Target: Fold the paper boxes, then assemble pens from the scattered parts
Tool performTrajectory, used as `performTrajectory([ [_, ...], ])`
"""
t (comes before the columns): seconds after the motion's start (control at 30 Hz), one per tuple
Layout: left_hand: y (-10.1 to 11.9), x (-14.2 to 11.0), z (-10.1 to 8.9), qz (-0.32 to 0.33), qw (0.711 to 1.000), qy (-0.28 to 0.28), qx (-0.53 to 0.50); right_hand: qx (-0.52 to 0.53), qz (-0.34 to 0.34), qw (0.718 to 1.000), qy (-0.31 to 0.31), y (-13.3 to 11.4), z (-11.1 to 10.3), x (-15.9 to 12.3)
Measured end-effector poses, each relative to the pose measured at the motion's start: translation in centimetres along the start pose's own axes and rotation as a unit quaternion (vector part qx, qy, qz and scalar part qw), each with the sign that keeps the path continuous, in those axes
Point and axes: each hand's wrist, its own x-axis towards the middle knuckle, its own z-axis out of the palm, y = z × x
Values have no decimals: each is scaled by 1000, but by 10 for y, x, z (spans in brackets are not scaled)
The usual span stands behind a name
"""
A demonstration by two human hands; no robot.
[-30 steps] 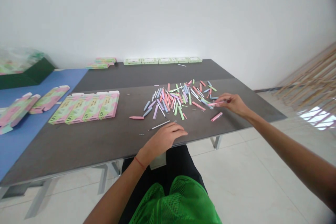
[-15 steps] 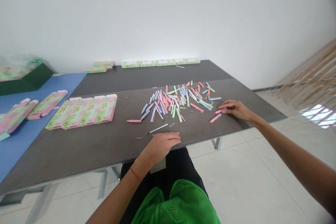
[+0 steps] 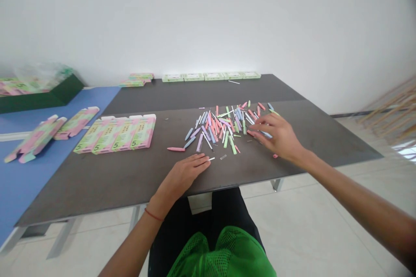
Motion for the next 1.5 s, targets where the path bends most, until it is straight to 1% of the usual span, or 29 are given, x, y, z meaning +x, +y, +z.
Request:
performTrajectory([
  [0.1,-17,-15,-6,2,998,11,-66,22,-58,997,-42,-31,21,37],
  [0.17,-28,-24,-11,-9,993,20,-116,49,-85,993,-71,-43,41,60],
  [0.27,-47,-36,-17,-26,982,38,-183,107,-142,976,-128,-54,76,90],
  [0.37,-68,-43,-21,-22,972,62,-226,98,-197,959,-176,-64,107,107],
  [0.47,-84,-50,-25,-19,969,74,-237,46,-228,948,-216,-73,124,112],
  [0.53,-89,-53,-28,-20,969,85,-233,18,-240,944,-225,-77,127,111],
  [0.6,-88,-55,-32,-19,969,94,-227,1,-253,943,-217,-78,124,110],
  [0.67,-80,-52,-37,-23,971,98,-216,-10,-262,946,-191,-77,118,108],
  [0.7,-74,-49,-40,-36,973,105,-204,-12,-263,949,-173,-78,115,107],
  [0.77,-59,-39,-44,-73,972,149,-169,3,-252,957,-143,-79,107,104],
  [0.83,-43,-25,-46,-144,957,205,-144,33,-232,963,-133,-82,100,100],
  [0.87,-35,-17,-46,-170,951,207,-153,49,-222,965,-133,-84,98,98],
  [0.97,-16,2,-42,-200,942,203,-177,104,-183,970,-126,-90,91,89],
  [1.03,-8,9,-38,-214,933,226,-181,162,-139,971,-110,-94,87,82],
  [1.1,-2,10,-35,-230,917,258,-201,248,-69,962,-86,-97,83,74],
  [1.13,1,9,-34,-239,907,270,-218,301,-23,951,-73,-98,80,70],
  [1.17,3,8,-33,-247,897,279,-238,356,28,932,-64,-100,78,67],
  [1.23,8,7,-32,-261,879,290,-273,456,123,880,-58,-101,73,60],
  [1.3,13,8,-32,-266,870,297,-292,530,195,823,-65,-102,69,55],
  [1.4,19,12,-32,-260,865,302,-304,604,256,752,-66,-102,65,49],
  [1.5,24,15,-33,-251,876,292,-289,645,290,704,-64,-102,62,44],
])
